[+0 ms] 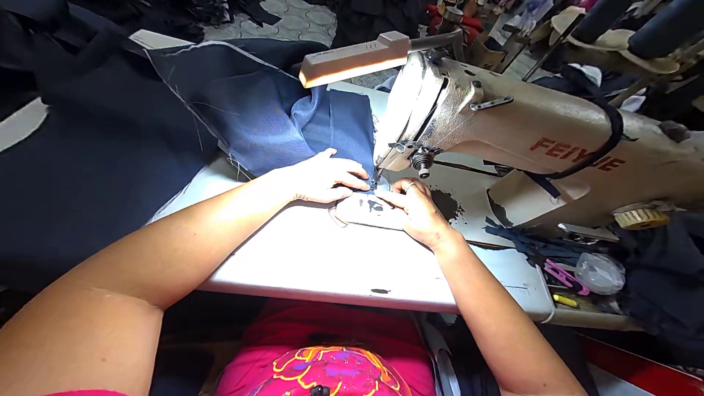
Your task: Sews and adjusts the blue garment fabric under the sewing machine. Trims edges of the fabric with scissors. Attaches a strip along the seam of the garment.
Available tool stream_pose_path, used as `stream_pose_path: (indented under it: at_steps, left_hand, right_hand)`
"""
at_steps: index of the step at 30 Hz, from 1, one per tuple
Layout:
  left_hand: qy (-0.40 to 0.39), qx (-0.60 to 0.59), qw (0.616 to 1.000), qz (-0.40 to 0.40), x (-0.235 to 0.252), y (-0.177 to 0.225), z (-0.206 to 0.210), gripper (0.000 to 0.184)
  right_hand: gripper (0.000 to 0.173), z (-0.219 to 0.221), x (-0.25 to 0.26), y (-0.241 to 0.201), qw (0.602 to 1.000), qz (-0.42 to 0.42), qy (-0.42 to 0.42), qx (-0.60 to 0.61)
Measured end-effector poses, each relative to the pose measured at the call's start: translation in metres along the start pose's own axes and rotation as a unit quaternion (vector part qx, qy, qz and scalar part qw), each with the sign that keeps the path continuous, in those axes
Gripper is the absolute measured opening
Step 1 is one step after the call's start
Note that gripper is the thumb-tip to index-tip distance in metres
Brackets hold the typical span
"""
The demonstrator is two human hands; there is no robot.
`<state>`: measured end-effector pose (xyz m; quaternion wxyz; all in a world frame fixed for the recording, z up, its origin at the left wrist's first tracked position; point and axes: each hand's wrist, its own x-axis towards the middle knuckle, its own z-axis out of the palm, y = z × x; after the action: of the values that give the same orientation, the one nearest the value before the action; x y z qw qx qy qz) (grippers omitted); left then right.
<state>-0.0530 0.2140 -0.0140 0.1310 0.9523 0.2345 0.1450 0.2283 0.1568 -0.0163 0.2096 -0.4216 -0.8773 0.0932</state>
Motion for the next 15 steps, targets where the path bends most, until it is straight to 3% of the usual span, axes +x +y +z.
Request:
stream_pose_path:
  at_steps: [11,15]
  left_hand:
    - [-0.012,0.006,1.000,-0.027,0.014,-0.023,-0.010,0.042]
    - [-0.039,0.034,0.998,-0.031,0.013,-0.011,-0.017,0.043]
  right_hand:
    - [0.039,0.003,0.000,0.001,1.000,-0.003,0.023,0.020]
    - [0.041,0.006,-0.002,0.002,0.999,-0.010,0.035,0.026]
